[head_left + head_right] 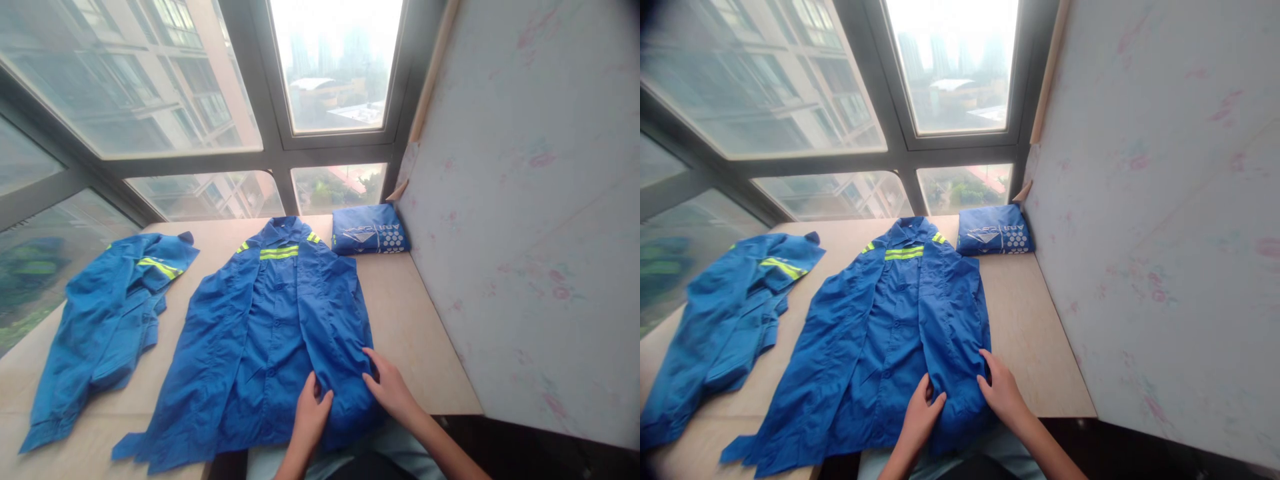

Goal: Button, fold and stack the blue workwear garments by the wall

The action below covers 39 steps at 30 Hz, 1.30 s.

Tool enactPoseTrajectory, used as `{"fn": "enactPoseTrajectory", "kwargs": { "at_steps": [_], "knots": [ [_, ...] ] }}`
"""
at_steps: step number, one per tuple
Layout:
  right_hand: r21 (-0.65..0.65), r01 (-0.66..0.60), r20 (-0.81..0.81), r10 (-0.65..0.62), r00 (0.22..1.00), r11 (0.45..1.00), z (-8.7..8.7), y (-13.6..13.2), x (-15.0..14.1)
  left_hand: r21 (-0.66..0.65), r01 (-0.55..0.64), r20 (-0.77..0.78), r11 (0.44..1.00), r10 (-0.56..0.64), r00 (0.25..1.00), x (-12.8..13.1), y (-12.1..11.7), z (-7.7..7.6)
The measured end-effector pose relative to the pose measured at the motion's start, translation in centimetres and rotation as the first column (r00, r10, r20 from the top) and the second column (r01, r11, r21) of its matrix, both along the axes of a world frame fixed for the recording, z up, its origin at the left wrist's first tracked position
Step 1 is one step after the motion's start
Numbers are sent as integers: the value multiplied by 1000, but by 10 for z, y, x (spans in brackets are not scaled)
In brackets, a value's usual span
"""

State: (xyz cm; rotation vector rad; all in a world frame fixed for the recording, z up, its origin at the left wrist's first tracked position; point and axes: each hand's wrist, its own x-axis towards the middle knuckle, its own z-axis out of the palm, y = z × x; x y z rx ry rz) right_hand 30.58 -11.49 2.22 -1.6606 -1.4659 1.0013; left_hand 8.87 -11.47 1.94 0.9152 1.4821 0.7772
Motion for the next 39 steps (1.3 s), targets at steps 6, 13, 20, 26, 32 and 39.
{"fn": "enactPoseTrajectory", "kwargs": {
  "at_steps": [6,13,20,26,32,39],
  "knots": [
    [-58,48,60,-45,997,997,-13,29,14,23,74,-219,997,-67,973,-21,7,-4],
    [292,-84,468,-65,881,953,-9,99,6,375,423,-769,825,22,639,-55,64,18],
    [176,-285,724,72,686,942,-19,136,-41,105,545,-991,832,39,131,-103,112,-3],
    [170,-334,731,109,674,927,-32,149,-54,86,467,-993,880,35,116,-117,108,-9],
    [213,-421,702,162,694,882,-29,174,-71,129,358,-989,925,94,112,-124,102,-9],
    [366,-362,516,137,846,858,-43,168,-62,334,357,-918,873,214,335,-125,122,-4]
  ]
}}
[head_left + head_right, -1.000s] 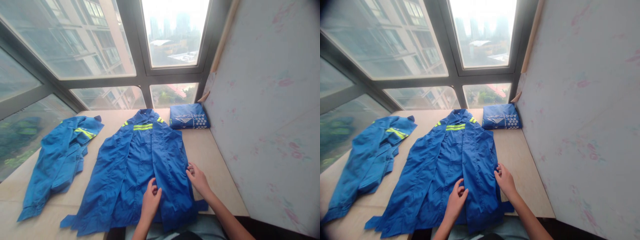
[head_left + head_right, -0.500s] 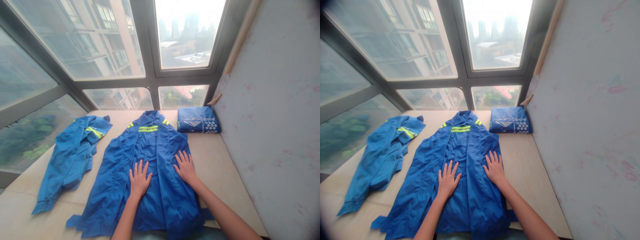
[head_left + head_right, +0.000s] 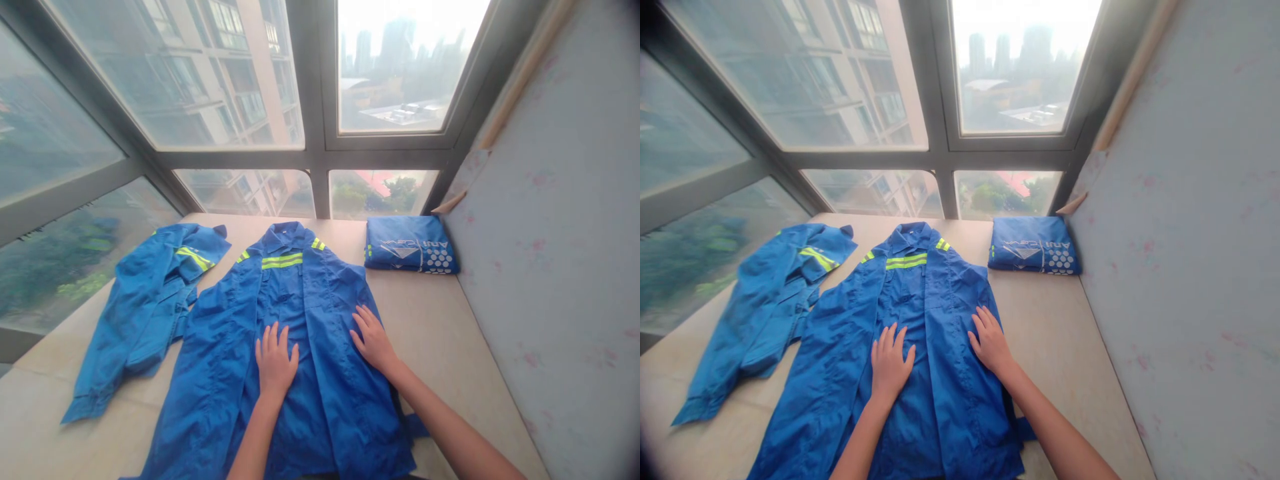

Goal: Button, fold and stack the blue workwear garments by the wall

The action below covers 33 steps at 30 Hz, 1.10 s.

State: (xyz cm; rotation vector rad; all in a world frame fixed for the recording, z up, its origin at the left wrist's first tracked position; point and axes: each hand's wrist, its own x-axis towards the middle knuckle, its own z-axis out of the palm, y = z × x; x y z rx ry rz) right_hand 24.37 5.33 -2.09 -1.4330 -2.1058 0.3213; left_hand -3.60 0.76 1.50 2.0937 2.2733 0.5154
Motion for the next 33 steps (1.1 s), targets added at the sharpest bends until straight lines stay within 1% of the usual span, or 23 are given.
{"fn": "enactPoseTrajectory", "kwargs": {
  "at_steps": [1,2,3,4,5,7,9,11,13,14,16,19,22,24,26,28,30,31,33],
  "knots": [
    [10,38,-59,-37,998,999,0,5,3,27,36,97,999,-38,995,2,16,4],
    [16,95,-119,-93,989,995,1,13,6,41,59,217,997,-67,974,4,35,8],
    [12,163,-176,-158,971,987,4,25,8,37,74,341,997,-82,937,8,59,13],
    [-7,229,-226,-224,948,973,7,39,10,3,56,465,998,-51,884,11,85,17],
    [-44,284,-267,-285,921,958,11,55,11,-60,11,580,998,26,814,15,113,21],
    [-163,343,-315,-378,871,925,18,90,11,-103,-25,630,994,85,772,24,170,27],
    [-283,365,-328,-447,832,887,21,119,9,-133,-64,665,989,137,734,30,219,29],
    [-370,374,-339,-499,798,850,20,140,8,-167,-106,705,980,194,682,35,257,27],
    [-425,342,-386,-510,769,838,15,151,8,-211,-124,752,970,242,613,39,280,22],
    [-438,309,-424,-497,757,844,13,154,8,-238,-115,778,964,260,572,41,288,19],
    [-432,234,-503,-448,739,871,10,156,10,-296,-57,828,953,286,482,43,297,16],
    [-425,164,-590,-410,696,890,13,157,14,-357,66,879,932,312,360,44,306,18],
    [-441,153,-676,-439,592,885,18,162,19,-348,142,913,927,301,276,45,319,25],
    [-425,190,-714,-457,530,885,20,167,21,-316,158,931,936,273,242,48,329,29],
    [-406,245,-712,-473,519,880,19,169,20,-293,151,939,944,254,232,54,337,28],
    [-397,285,-667,-487,564,873,17,167,20,-290,127,936,949,253,246,60,342,23],
    [-397,293,-615,-489,619,870,15,159,20,-287,80,925,954,255,280,63,342,17],
    [-401,291,-601,-489,632,869,14,153,22,-279,49,919,959,252,302,64,340,15],
    [-419,277,-603,-493,627,865,11,135,28,-249,-17,903,968,238,358,61,328,14]
  ]
}}
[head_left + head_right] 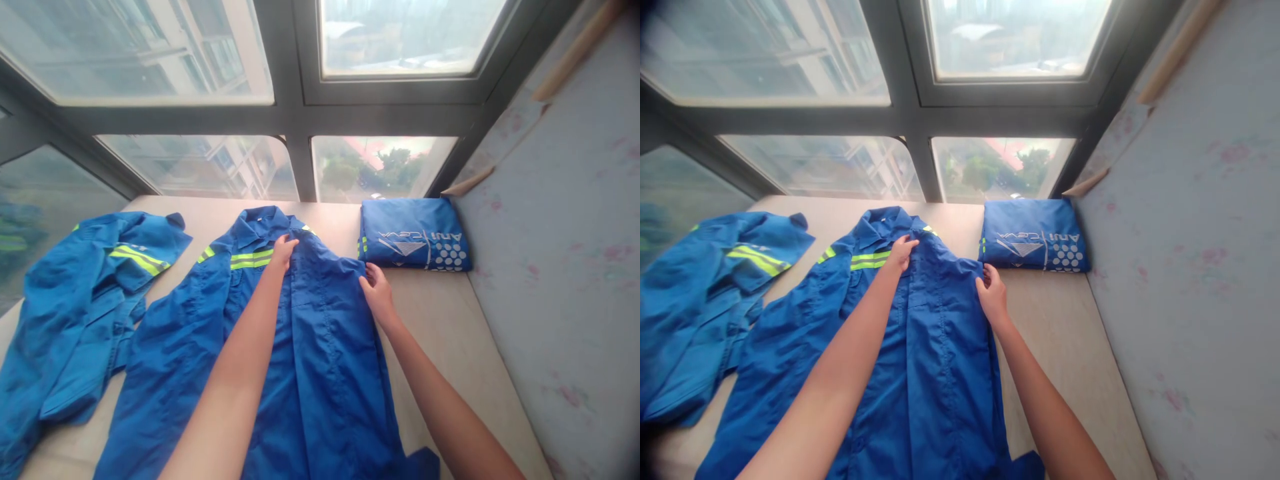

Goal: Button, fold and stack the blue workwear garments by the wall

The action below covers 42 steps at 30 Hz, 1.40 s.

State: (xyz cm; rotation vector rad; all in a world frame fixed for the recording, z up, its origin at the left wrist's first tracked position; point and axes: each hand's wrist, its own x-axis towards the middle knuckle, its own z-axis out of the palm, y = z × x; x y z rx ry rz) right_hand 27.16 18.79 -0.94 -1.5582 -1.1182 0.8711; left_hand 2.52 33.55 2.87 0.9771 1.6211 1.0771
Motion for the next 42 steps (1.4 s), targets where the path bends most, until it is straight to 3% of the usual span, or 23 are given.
{"fn": "enactPoseTrajectory", "kwargs": {
  "at_steps": [3,6,8,10,14,18,21,24,26,30,33,38,40,42],
  "knots": [
    [-47,-9,-46,7,999,999,-4,-36,13,57,-44,-112,997,50,992,-6,-41,3],
    [-107,-22,-7,21,1000,994,-5,-70,23,127,4,-252,992,28,967,-4,-115,6],
    [-122,-62,68,70,995,991,-3,-85,22,203,179,-546,963,-40,837,7,-178,6],
    [-137,-114,176,137,975,984,0,-91,18,200,321,-697,926,-96,711,23,-244,5],
    [-148,-169,382,214,899,974,7,-82,8,88,595,-832,799,-270,485,60,-359,9],
    [-92,-155,483,180,857,984,13,-77,9,5,748,-862,664,-376,340,83,-427,10],
    [-120,-110,649,162,743,987,17,-84,11,-83,805,-840,587,-476,260,88,-448,3],
    [-63,-153,774,145,617,986,24,-91,2,-119,824,-831,555,-510,224,88,-456,-5],
    [-4,-269,816,159,555,963,31,-90,-10,-117,828,-839,549,-501,213,88,-459,-9],
    [-24,-542,883,272,382,840,40,-69,-33,-85,834,-880,545,-433,193,88,-469,-21],
    [-157,-511,893,342,291,845,37,-42,-35,-35,838,-941,545,-299,155,87,-478,-40],
    [-272,-342,889,371,268,899,29,-6,-31,110,840,-993,531,87,75,89,-487,-77],
    [-272,-335,896,364,254,902,30,1,-35,201,816,-975,542,195,111,95,-487,-89],
    [-276,-334,903,362,231,901,35,8,-41,326,768,-940,552,279,198,107,-485,-98]
  ]
}}
